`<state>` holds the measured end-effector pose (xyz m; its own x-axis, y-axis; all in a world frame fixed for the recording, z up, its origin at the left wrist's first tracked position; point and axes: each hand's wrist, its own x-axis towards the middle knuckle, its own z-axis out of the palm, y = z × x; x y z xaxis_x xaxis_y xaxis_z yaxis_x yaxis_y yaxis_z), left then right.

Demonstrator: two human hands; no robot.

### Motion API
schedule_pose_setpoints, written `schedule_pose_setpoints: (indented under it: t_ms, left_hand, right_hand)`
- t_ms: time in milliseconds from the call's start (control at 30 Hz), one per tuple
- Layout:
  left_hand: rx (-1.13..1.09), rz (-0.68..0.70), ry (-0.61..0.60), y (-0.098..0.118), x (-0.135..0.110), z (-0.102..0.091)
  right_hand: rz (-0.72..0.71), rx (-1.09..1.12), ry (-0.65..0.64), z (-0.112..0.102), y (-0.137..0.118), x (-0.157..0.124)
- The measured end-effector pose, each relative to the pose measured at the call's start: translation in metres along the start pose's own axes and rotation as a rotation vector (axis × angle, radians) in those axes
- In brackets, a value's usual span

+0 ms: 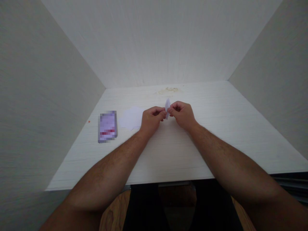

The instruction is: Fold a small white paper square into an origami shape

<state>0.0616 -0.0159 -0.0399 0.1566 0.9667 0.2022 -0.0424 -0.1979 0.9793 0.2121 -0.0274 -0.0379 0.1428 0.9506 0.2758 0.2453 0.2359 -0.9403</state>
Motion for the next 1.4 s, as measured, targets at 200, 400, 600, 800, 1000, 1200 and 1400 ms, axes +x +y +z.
schedule_pose_setpoints:
  t_ms: [200,400,600,800,1000,1200,1400]
  left_hand:
    - [-0.018,0.008,-0.014,-0.002,0.001,-0.002]
    - [0.016,0.007,-0.002,-0.001,0.001,-0.002]
    - [0.039,0.004,-0.004,0.0,0.001,-0.002]
    - [0.102,-0.015,-0.009,0.004,-0.001,-0.002]
    - [0.121,-0.004,-0.038,0.005,-0.001,-0.002]
    - [0.075,-0.006,-0.052,0.002,0.0,-0.002]
    - [0.128,-0.001,-0.037,0.006,-0.001,-0.002]
  right_hand:
    - [-0.001,0.029,-0.04,0.0,0.002,0.001]
    - [-0.015,0.033,-0.05,0.0,0.003,0.002]
    - [-0.019,0.032,-0.076,-0.002,0.005,0.003]
    - [0.011,0.006,-0.143,-0.008,0.001,0.007]
    - [0.041,0.023,-0.215,-0.016,-0.001,0.01]
    - [0.031,0.028,-0.217,-0.017,-0.001,0.009]
    - [0.015,0.016,-0.216,-0.017,-0.001,0.009]
